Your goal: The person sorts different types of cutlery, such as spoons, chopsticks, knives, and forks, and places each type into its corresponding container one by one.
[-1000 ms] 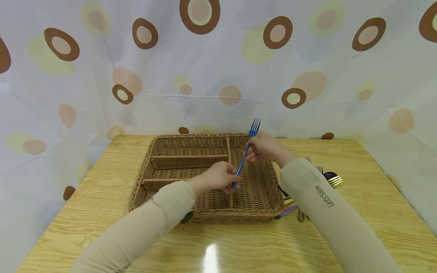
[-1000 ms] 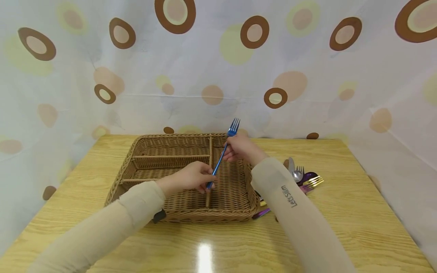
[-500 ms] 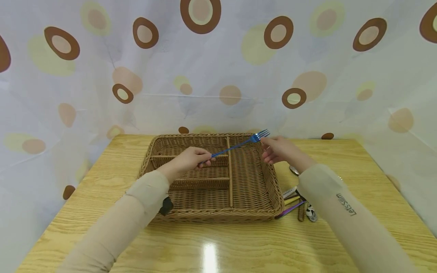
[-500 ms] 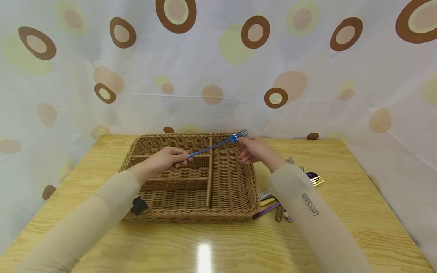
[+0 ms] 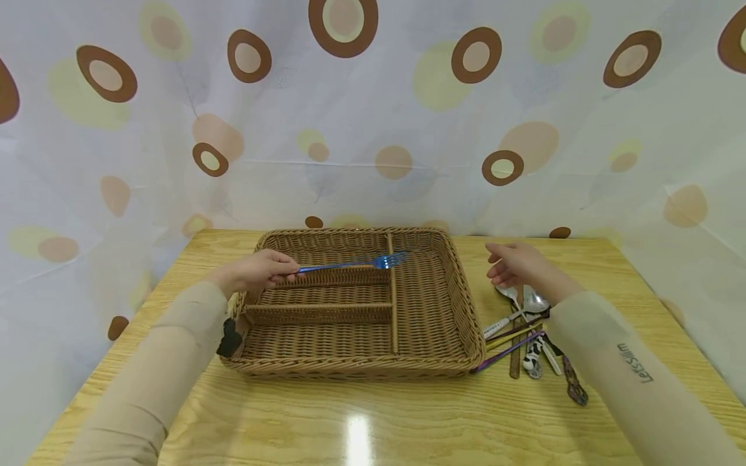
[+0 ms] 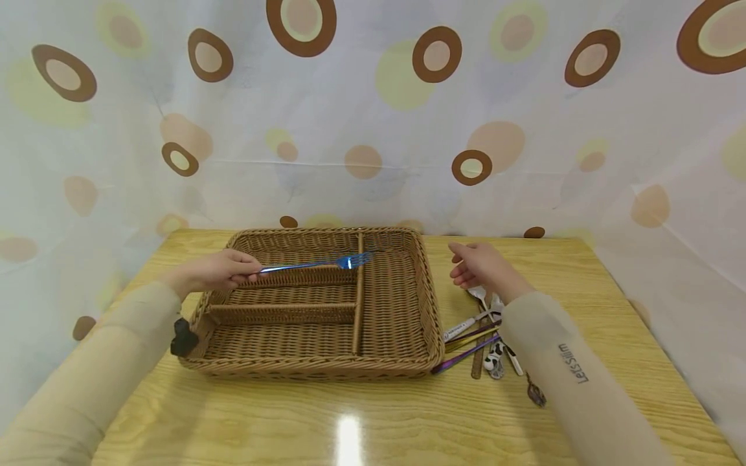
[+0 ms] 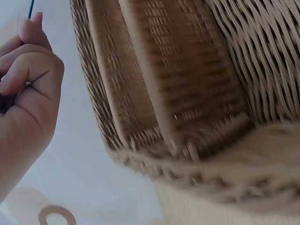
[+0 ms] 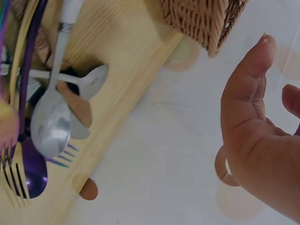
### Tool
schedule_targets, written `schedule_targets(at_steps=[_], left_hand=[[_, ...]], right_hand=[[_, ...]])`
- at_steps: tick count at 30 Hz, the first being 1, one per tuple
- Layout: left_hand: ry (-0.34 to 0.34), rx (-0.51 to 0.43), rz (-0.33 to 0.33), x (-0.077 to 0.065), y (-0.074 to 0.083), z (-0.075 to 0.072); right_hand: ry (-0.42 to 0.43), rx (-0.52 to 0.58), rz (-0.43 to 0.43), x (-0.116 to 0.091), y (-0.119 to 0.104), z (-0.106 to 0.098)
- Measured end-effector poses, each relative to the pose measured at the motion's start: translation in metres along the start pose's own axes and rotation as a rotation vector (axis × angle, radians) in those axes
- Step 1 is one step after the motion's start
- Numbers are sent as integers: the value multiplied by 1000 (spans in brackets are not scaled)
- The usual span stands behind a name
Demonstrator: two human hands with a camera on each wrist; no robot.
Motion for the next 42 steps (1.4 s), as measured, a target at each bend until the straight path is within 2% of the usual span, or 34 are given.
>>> schedule_targets(at_steps=[7,12,18,26,32,36,42], left_hand=[[-13,87,-79,-14,-17,-19],[-18,145,-143,-18,-24,-25],[-23,175,-171,-13,-23,-21],[-74,138,-207,-2,-27,-13],[-45,241,-248,4,-30,-10],[-56,290,-267,9,-33,-6],[-49,246,-352,12,-41,2]], right_hand=[[5,-35,-3,-6,16,-12],[14,-16,24,-8,25,-17],[21,1,39,-10,35,-22],[21,9,33,-12,45,-27],[19,27,34,-14,50,-29],[27,22,43,-14,52,-29],[33,14,49,-13,53,-29]])
Point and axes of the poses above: each hand's wrist, its own x-axis towards the middle knuckle, its own z-axis out of the palm, y = z × x, the point moved 7 cm from there along x, towards the middle knuckle, and after that the axes turned 5 degrees about -y, right-handed, at the moved point
